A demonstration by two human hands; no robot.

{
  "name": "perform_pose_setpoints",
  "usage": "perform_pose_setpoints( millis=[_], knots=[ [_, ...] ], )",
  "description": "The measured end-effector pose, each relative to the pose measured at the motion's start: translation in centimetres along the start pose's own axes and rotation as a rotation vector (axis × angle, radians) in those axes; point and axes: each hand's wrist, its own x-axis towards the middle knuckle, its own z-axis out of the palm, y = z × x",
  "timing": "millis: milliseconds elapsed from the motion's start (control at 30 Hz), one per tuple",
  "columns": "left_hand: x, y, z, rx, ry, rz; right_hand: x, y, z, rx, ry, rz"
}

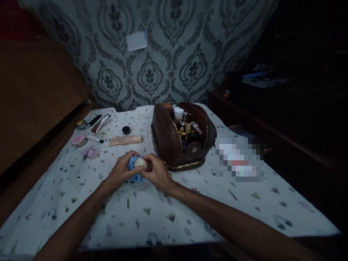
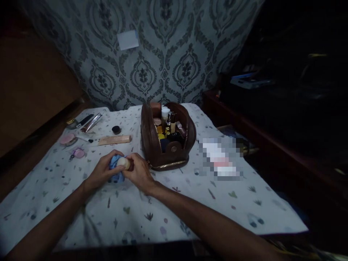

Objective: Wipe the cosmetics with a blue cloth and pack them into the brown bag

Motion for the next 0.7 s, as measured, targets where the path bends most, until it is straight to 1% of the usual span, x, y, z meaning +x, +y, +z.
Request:
perform_pose_setpoints(
  millis=[133, 200, 300, 400, 533, 600, 700],
  knots=[
    [0.0, -0.5, -0.4, -0.089, -0.081, -0.031, 0.2, 0.1, 0.2, 0.070, -0.037, 0.056],
    [0.0, -0.8, -0.7, -0.141, -0.103, -0.040, 0.2, 0.1, 0.3, 0.093, -0.040, 0.072],
    [-0.2, -0.7, -1.0, -0.141, -0.092, -0.012, 0.1, -0.6, 0.2, 0.094, -0.012, 0.019],
    [-0.3, -0.1, -1.0, -0.061, -0.031, 0.064, -0.2, -2.1, -0.2, 0.082, 0.010, -0.060],
    [-0.2, 1.2, -1.3, 0.096, 0.112, 0.214, -0.5, -4.9, -1.2, 0.107, 0.016, -0.093],
    [0.2, 2.3, -1.6, 0.157, 0.171, 0.309, -0.7, -6.3, -2.3, 0.108, 0.029, -0.132],
    [1.8, 4.7, -1.8, 0.200, 0.194, 0.435, -1.0, -8.2, -5.0, 0.095, 0.057, -0.238]
  ],
)
